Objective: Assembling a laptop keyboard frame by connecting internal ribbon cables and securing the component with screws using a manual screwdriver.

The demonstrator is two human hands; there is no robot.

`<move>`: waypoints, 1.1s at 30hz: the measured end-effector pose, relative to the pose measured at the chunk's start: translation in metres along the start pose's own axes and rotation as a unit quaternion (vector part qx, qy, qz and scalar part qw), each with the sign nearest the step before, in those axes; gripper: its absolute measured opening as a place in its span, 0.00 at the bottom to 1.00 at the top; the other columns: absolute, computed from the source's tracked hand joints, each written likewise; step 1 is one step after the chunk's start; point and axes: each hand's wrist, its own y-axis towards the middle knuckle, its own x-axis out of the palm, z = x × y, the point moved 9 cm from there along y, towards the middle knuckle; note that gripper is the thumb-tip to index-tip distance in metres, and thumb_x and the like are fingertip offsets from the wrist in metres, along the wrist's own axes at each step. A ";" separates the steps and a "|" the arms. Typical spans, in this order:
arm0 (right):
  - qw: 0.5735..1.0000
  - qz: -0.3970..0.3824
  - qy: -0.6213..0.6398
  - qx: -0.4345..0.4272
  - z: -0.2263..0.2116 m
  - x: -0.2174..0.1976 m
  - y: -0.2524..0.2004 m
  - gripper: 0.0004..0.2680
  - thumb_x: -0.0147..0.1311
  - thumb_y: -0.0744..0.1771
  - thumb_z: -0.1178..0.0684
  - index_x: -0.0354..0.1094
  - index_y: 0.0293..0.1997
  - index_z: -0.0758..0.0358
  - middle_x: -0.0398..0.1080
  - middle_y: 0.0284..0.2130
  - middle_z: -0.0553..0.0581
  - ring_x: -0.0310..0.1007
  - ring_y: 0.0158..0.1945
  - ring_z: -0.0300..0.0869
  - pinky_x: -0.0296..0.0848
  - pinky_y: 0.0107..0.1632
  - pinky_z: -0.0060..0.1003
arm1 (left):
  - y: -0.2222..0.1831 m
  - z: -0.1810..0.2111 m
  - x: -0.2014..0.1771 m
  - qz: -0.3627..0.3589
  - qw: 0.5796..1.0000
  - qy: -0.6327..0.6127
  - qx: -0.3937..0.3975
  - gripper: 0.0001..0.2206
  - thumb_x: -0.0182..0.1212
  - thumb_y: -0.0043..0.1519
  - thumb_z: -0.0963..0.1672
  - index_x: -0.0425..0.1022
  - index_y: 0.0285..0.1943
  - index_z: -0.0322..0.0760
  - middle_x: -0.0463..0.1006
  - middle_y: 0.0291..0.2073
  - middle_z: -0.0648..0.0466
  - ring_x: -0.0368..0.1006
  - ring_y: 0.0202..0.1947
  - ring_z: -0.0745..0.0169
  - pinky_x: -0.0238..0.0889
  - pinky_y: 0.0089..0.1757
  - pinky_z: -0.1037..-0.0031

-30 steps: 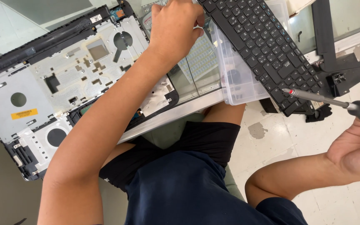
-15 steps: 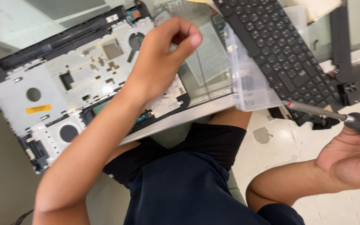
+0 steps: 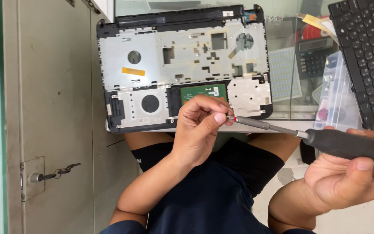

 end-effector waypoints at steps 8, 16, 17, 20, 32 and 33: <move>0.999 0.003 -0.028 -0.030 -0.016 0.011 -0.008 0.24 0.50 0.72 0.42 0.54 0.70 0.72 0.59 0.45 0.75 0.63 0.46 0.58 0.75 0.42 0.52 | -0.008 0.024 -0.005 -0.013 0.989 0.113 0.098 0.01 0.64 0.66 0.39 0.78 0.44 0.36 0.79 0.38 0.46 0.76 0.41 0.57 0.76 0.44 0.73; 0.998 0.007 -0.041 -0.037 -0.022 0.014 -0.012 0.24 0.51 0.71 0.41 0.56 0.69 0.74 0.61 0.42 0.72 0.62 0.44 0.56 0.73 0.42 0.52 | -0.018 0.059 0.005 -0.010 0.930 0.297 0.216 0.01 0.62 0.67 0.40 0.78 0.42 0.37 0.80 0.38 0.50 0.79 0.41 0.57 0.77 0.47 0.72; 0.998 0.005 -0.042 -0.037 -0.028 0.022 -0.011 0.24 0.51 0.71 0.41 0.56 0.69 0.74 0.61 0.42 0.72 0.62 0.44 0.56 0.73 0.42 0.52 | -0.018 0.060 0.005 -0.009 0.930 0.296 0.216 0.01 0.62 0.67 0.40 0.78 0.42 0.37 0.80 0.38 0.50 0.79 0.41 0.57 0.77 0.47 0.72; 0.994 -0.010 -0.043 -0.097 -0.053 0.044 -0.009 0.19 0.46 0.72 0.44 0.57 0.66 0.70 0.58 0.60 0.63 0.56 0.63 0.48 0.58 0.64 0.40 | -0.023 0.068 0.016 -0.047 0.888 0.361 0.279 0.05 0.56 0.70 0.41 0.77 0.42 0.34 0.80 0.38 0.47 0.81 0.41 0.52 0.78 0.46 0.68; 0.999 -0.042 -0.032 0.002 -0.019 0.042 0.000 0.22 0.52 0.71 0.39 0.58 0.63 0.68 0.57 0.47 0.60 0.58 0.47 0.42 0.62 0.48 0.33 | -0.037 0.061 -0.017 -0.033 0.943 0.263 0.202 0.22 0.64 0.68 0.36 0.64 0.71 0.34 0.81 0.45 0.41 0.82 0.50 0.51 0.81 0.52 0.71; 0.998 -0.056 -0.023 -0.030 -0.021 0.044 0.002 0.19 0.52 0.71 0.41 0.61 0.60 0.70 0.59 0.43 0.64 0.62 0.47 0.50 0.71 0.51 0.46 | -0.045 0.076 -0.020 -0.010 0.895 0.376 0.241 0.19 0.64 0.68 0.39 0.66 0.68 0.34 0.83 0.46 0.42 0.83 0.49 0.53 0.79 0.54 0.70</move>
